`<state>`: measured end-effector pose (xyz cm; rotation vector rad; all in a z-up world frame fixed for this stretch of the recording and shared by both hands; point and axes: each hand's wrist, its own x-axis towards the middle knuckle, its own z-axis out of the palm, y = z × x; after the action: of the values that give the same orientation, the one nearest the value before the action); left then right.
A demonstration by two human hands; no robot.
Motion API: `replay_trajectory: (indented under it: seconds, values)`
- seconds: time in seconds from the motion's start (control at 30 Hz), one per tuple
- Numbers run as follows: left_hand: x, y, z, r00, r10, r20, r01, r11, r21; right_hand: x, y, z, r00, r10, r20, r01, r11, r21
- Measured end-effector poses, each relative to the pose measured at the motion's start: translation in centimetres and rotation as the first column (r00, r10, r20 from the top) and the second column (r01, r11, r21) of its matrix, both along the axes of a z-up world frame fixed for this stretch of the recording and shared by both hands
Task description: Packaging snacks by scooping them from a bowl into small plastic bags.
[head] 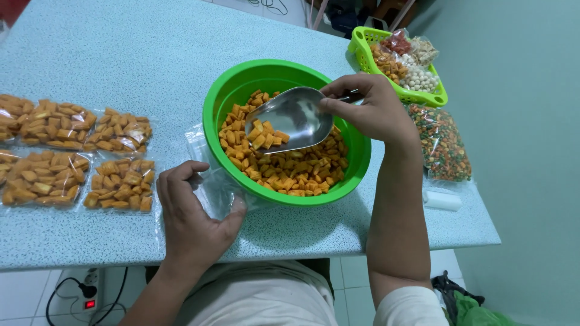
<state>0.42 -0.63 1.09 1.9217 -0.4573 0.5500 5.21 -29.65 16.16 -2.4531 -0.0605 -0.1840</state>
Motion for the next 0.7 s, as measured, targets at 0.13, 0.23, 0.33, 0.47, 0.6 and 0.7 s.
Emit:
replay_trajectory:
  seconds: [0.13, 0.23, 0.33, 0.47, 0.6, 0.7]
  values:
    - [-0.3, 0.3, 1.2, 0.998, 0.055, 0.003, -0.055, 0.998, 0.016, -0.5, 0.6, 0.0, 0.995, 0.080, 0.062, -0.079, 0.997, -0.013]
    - [-0.3, 0.6, 2.1, 0.997, 0.067, -0.048, -0.065, 0.997, 0.038, -0.9, 1.3, 0.1, 0.980, 0.148, 0.130, -0.149, 0.989, -0.005]
    - [-0.1, 0.9, 2.8, 0.990, 0.094, -0.104, -0.077, 0.984, 0.158, -1.3, 1.7, 0.4, 0.971, 0.176, 0.159, -0.180, 0.984, 0.013]
    - [0.1, 1.1, 3.9, 0.968, 0.055, -0.245, -0.012, 0.985, 0.175, -1.4, 1.5, 0.5, 0.957, 0.202, 0.209, -0.206, 0.979, -0.001]
    - [0.2, 1.2, 4.5, 0.936, -0.013, -0.352, 0.066, 0.988, 0.139, -1.5, 1.3, 0.4, 0.949, 0.219, 0.229, -0.222, 0.975, -0.015]
    - [0.3, 1.5, 4.4, 0.923, -0.097, -0.373, 0.136, 0.987, 0.081, -1.7, 1.4, 0.5, 0.940, 0.238, 0.246, -0.247, 0.969, 0.005]
